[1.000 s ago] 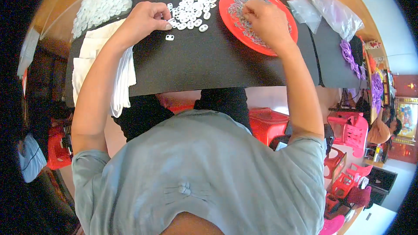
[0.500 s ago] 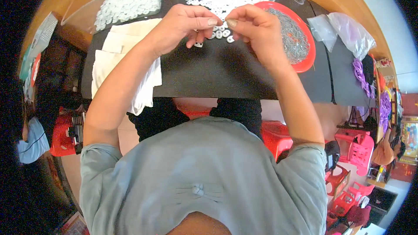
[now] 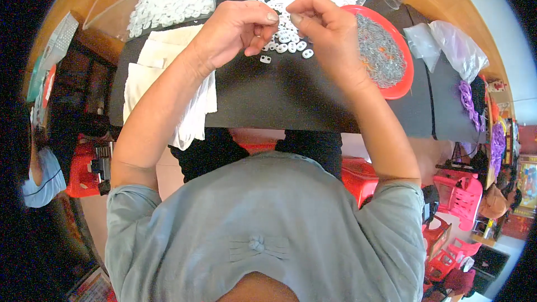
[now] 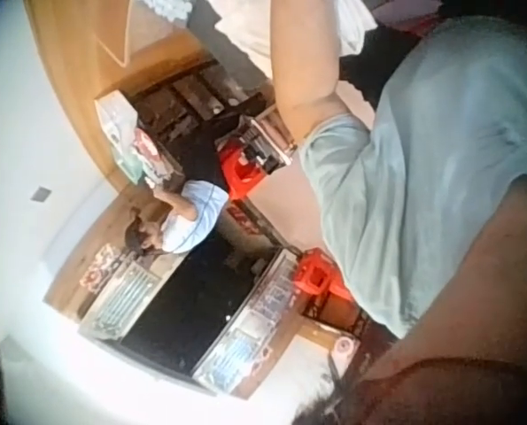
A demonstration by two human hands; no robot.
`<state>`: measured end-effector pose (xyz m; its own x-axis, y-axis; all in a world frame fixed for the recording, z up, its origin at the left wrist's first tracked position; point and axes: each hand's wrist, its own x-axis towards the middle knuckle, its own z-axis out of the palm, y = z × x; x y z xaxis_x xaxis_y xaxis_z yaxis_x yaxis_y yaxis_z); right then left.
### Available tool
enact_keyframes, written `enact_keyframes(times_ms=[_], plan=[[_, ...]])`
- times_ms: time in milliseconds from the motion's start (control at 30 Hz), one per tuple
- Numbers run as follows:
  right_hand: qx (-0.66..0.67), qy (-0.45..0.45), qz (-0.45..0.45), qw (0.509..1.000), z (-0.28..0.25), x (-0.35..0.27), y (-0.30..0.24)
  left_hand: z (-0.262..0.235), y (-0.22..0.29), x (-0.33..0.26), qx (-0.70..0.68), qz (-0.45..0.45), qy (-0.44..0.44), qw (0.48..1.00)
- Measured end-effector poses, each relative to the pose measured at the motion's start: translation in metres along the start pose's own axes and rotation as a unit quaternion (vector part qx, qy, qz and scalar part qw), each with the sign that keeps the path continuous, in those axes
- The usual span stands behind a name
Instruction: Manually assemble small white plastic parts by inserting tiny metal pins into them.
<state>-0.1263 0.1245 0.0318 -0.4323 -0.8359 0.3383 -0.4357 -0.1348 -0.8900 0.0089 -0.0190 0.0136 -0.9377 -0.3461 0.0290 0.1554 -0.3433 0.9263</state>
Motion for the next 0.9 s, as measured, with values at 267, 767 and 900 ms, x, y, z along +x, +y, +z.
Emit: enact_keyframes(times_ms=[267,767,900], plan=[[-0.118,-0.065,-0.092,0.987,0.000,0.012,-0.011,-0.003,0.001,0.001,-0.038,-0.002,0.009,0.999],[0.064,0.027,-0.001,0.998,-0.001,0.016,0.005,-0.005,0.002,-0.006,0.534,0.111,-0.060,0.836],[0.070,0.004,-0.011,0.998,-0.005,0.011,0.000,0.003,-0.006,-0.007,0.609,0.060,-0.086,0.786]])
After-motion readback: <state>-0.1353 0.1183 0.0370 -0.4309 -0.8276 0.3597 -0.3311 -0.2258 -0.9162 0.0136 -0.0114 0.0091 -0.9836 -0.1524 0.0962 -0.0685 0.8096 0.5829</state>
